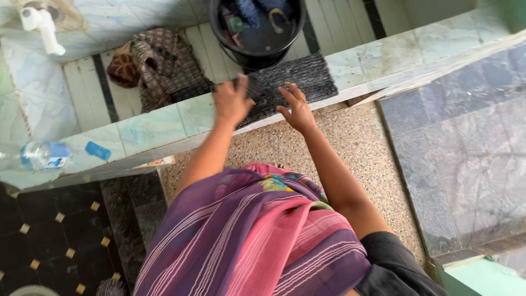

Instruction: The person scrubs a black mat with a brush and pours water from a plastic bottle to rinse it.

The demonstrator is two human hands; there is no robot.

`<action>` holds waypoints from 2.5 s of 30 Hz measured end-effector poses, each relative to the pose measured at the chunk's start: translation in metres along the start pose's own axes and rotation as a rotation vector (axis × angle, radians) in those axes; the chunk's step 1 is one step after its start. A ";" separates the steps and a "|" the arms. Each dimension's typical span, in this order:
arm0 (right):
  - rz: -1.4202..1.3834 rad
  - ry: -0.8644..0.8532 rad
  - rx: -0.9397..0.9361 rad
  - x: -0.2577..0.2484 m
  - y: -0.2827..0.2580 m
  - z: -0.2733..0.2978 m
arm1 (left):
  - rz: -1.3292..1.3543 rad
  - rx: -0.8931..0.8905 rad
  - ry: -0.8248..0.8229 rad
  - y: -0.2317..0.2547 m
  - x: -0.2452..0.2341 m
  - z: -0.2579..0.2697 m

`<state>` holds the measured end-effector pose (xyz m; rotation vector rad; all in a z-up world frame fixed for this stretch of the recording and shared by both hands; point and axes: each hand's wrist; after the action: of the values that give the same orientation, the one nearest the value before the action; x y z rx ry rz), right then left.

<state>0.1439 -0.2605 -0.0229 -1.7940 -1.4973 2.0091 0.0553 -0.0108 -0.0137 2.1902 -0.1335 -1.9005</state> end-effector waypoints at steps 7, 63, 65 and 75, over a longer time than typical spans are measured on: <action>0.035 -0.074 0.355 -0.015 -0.004 0.010 | -0.123 0.121 -0.064 0.027 0.014 0.022; 0.352 -0.193 -0.175 -0.015 -0.122 -0.024 | 0.539 0.438 0.272 0.001 -0.051 0.012; 0.339 -0.111 -0.250 -0.008 -0.126 -0.028 | 0.483 0.498 0.247 0.001 -0.052 0.011; 0.407 -0.086 0.109 0.020 -0.097 -0.040 | 0.237 -0.067 0.194 0.005 0.017 0.032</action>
<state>0.1176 -0.1735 0.0327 -2.1280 -1.0788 2.3162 0.0270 -0.0231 -0.0333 2.1894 -0.2773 -1.5380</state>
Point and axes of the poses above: each hand's wrist, its own z-axis away from the middle knuckle, its own x-axis out of the palm, y = z × x, and after that the axes turned 5 degrees about x, right-handed
